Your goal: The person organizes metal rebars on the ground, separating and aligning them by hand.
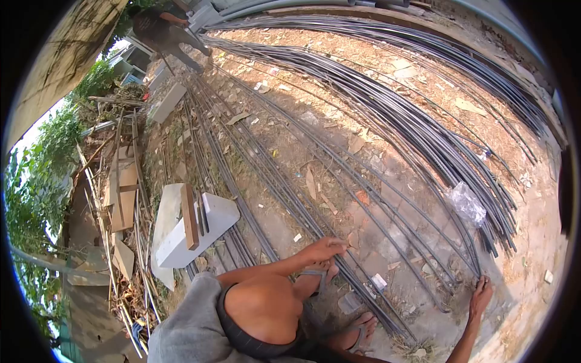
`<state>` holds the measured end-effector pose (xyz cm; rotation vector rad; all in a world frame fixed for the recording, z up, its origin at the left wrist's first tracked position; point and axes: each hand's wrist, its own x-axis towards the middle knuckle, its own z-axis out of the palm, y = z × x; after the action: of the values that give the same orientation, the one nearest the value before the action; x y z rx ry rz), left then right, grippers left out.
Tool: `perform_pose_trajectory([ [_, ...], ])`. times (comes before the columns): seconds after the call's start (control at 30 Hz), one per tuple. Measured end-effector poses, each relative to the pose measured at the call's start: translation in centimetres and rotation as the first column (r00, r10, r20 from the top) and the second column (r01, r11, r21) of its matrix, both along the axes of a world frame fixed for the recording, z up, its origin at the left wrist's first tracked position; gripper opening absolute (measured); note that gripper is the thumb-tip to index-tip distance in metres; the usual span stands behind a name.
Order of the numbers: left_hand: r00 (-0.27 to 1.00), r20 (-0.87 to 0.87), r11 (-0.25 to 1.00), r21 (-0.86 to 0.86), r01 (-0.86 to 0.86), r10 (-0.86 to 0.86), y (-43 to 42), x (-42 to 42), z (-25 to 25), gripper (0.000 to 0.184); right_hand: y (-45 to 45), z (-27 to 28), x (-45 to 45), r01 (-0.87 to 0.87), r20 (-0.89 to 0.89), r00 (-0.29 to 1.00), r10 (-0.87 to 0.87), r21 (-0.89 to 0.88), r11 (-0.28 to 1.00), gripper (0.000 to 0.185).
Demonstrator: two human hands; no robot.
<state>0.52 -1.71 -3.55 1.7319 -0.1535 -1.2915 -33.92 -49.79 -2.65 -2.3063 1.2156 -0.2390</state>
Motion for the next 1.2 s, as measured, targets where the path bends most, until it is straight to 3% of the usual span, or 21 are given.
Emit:
perform_pose_trajectory([
  [0.07, 0.999, -0.031, 1.0, 0.015, -0.022, 0.022, 0.2, -0.3, 0.4, 0.028, 1.6, 0.9, 0.3, -0.005, 0.099, 0.995, 0.011, -0.061, 0.998, 0.025],
  [0.17, 0.998, -0.059, 0.999, 0.041, -0.028, 0.031, 0.5, -0.7, 1.0, 0.03, 2.8, 1.1, -0.1, -0.2, -0.058, 0.98, 0.192, -0.246, 0.948, 0.02],
  [0.27, 0.998, -0.062, 0.998, 0.059, -0.02, 0.023, 0.6, -1.1, 1.4, 0.033, 3.6, 2.5, -0.3, -0.196, -0.156, 0.973, 0.169, -0.18, 0.964, 0.02],
  [0.33, 0.997, -0.073, 0.998, 0.067, -0.019, 0.024, 0.6, -1.4, 1.3, 0.035, 1.6, 0.3, -0.3, -0.123, -0.025, 0.992, 0.121, -0.105, 0.987, 0.023],
  [0.53, 0.986, -0.143, 0.992, 0.083, 0.1, -0.088, -0.2, -1.9, -2.5, 0.042, 2.0, 0.8, 0.7, -0.177, -0.149, 0.976, 0.157, -0.133, 0.975, 0.027],
  [0.6, 0.974, -0.121, 0.972, 0.111, 0.206, -0.193, -2.2, -3.1, 0.1, 0.042, 2.0, 0.7, -0.3, -0.255, -0.136, 0.961, 0.243, -0.078, 0.964, 0.028],
  [0.67, 0.978, -0.075, 0.97, 0.136, 0.203, -0.194, -2.3, -2.5, 2.5, 0.042, 1.8, 1.0, -0.5, -0.172, -0.162, 0.973, 0.165, -0.032, 0.985, 0.028],
  [0.8, 0.987, 0.043, 0.984, 0.099, 0.15, -0.155, -2.6, -0.2, 1.8, 0.042, 1.3, 1.8, 1.0, -0.107, -0.249, 0.963, 0.104, 0.0, 0.994, 0.03],
  [0.93, 0.956, 0.198, 0.976, 0.067, 0.208, -0.217, -3.9, 0.0, 0.1, 0.044, 1.4, -0.4, 0.7, -0.216, -0.2, 0.956, 0.215, 0.018, 0.976, 0.03],
  [1.03, 0.781, 0.488, 0.916, 0.118, 0.383, -0.389, -5.4, 1.9, 0.2, 0.049, 1.8, -2.1, 0.1, -0.219, -0.214, 0.949, 0.231, 0.081, 0.972, 0.03],
  [1.17, 0.273, 0.819, 0.778, 0.295, 0.554, -0.505, -9.4, 5.8, 2.2, 0.059, 1.8, -2.7, 0.2, -0.156, -0.196, 0.965, 0.172, 0.096, 0.983, 0.03],
  [1.2, 0.257, 0.808, 0.764, 0.325, 0.557, -0.531, -10.1, 6.8, 2.2, 0.061, 1.9, -2.7, 0.2, -0.142, -0.198, 0.967, 0.158, 0.094, 0.985, 0.03],
])
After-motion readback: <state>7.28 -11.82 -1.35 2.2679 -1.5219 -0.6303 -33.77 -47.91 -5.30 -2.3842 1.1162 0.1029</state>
